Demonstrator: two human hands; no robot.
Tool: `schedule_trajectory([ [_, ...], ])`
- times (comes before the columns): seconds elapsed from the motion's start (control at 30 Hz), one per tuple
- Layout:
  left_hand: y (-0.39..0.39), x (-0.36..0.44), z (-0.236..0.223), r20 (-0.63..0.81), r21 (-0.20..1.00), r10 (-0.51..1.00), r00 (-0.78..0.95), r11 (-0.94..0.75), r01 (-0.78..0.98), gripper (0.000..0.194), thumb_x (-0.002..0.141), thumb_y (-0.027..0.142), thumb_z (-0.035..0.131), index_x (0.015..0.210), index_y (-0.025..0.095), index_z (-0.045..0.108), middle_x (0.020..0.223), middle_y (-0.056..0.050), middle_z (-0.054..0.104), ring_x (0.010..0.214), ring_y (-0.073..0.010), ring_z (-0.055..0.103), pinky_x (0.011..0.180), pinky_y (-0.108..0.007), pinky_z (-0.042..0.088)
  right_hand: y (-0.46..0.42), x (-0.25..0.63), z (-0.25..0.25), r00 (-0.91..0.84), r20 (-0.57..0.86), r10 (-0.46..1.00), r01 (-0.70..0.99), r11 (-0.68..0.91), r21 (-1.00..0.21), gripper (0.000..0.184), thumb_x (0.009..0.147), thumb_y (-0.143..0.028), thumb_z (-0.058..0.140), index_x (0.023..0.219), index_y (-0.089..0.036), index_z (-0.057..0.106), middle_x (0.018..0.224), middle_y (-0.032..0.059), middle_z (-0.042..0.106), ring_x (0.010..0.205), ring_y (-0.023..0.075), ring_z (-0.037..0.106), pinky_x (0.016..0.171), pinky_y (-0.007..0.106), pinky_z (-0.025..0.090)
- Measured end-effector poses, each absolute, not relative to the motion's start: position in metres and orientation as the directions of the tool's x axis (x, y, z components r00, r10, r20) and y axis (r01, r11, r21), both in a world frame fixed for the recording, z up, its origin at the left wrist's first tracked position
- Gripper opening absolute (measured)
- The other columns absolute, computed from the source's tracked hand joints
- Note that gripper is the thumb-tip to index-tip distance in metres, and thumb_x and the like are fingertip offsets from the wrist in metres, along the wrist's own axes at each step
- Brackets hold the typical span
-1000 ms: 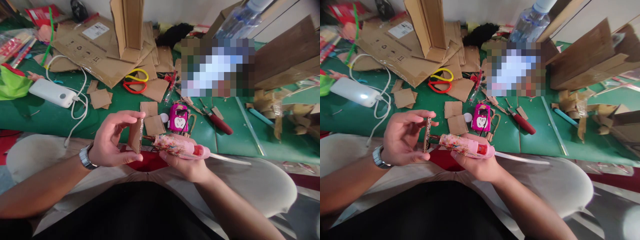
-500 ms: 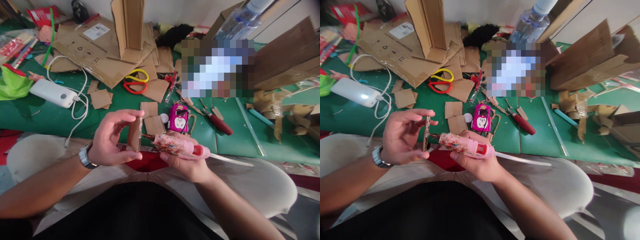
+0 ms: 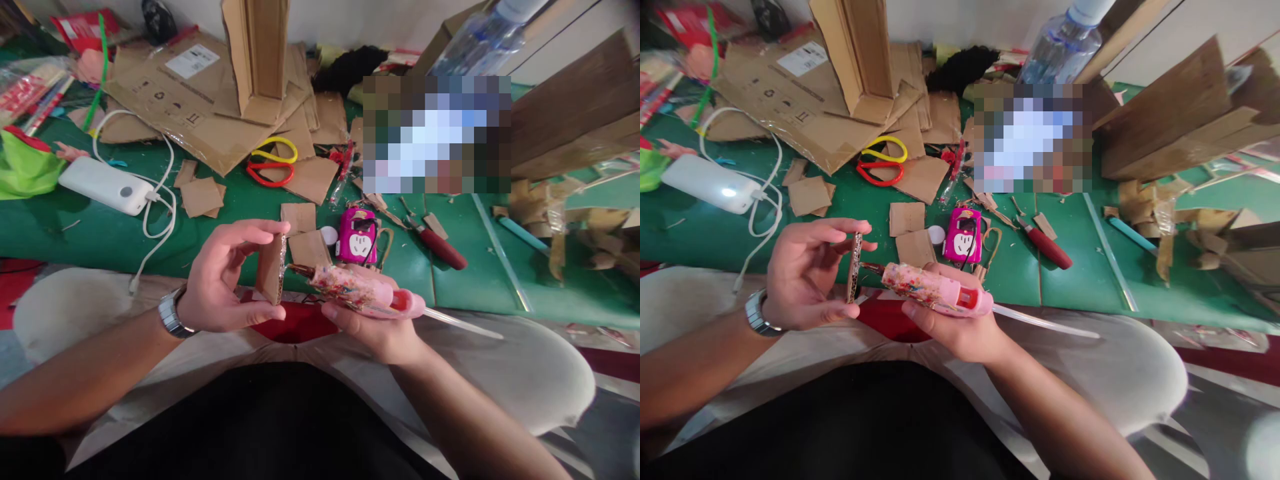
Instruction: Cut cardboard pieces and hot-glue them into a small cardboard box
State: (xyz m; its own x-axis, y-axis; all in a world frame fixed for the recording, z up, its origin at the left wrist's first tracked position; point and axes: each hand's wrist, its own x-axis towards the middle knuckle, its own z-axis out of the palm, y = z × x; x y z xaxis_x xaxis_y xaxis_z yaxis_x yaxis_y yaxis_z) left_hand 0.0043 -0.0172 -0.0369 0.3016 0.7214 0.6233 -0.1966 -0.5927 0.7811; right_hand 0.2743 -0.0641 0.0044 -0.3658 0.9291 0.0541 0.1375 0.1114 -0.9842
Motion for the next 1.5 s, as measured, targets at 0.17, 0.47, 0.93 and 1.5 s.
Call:
schedule_trajectory([
  [0.17,-0.0176,0.0048,-0.0373,0.626,0.779,0.716,0.309,-0.594,-0.200,0.097,0.071,0.032,0.110,0.157,0.029,0.063,0.154,-0.014,0.071,0.145,-0.0343,0.072,0.112,-0.044,0.070,-0.0639,0.2739,0.0041,-0.389,0.062,0.919,0.116,0.115,-0.986,0.013,0.102,-0.034,0.084,0.100,-0.022,0.079,0.099,0.0058,0.086,0.084,0.0216,0.080,0.071,0.031,0.068],
  [0.47,-0.0191,0.0064,-0.0386,0.629,0.776,0.707,0.323,-0.596,-0.207,0.098,0.072,0.033,0.109,0.158,0.027,0.061,0.155,-0.015,0.070,0.145,-0.0345,0.072,0.112,-0.044,0.071,-0.0647,0.2722,0.0036,-0.386,0.049,0.921,0.094,0.093,-0.991,0.010,0.101,-0.030,0.085,0.109,-0.024,0.082,0.099,0.0039,0.087,0.083,0.0207,0.081,0.072,0.030,0.068],
  [0.93,-0.0232,0.0064,-0.0414,0.598,0.799,0.734,0.322,-0.579,-0.163,0.094,0.075,0.042,0.107,0.156,0.032,0.061,0.152,-0.017,0.072,0.141,-0.0389,0.073,0.106,-0.055,0.072,-0.0665,0.2711,0.0023,-0.340,0.039,0.940,0.082,0.071,-0.994,0.011,0.103,-0.033,0.082,0.108,-0.023,0.083,0.097,0.0061,0.084,0.082,0.0227,0.080,0.071,0.032,0.068],
  [1.5,-0.0214,0.0050,-0.0414,0.605,0.793,0.730,0.318,-0.589,-0.155,0.095,0.074,0.043,0.108,0.157,0.033,0.061,0.152,-0.017,0.073,0.141,-0.0377,0.073,0.107,-0.054,0.072,-0.0655,0.2727,0.0036,-0.383,0.053,0.922,0.153,0.120,-0.981,0.011,0.104,-0.032,0.080,0.100,-0.022,0.078,0.088,0.0039,0.082,0.074,0.0205,0.077,0.065,0.031,0.066],
])
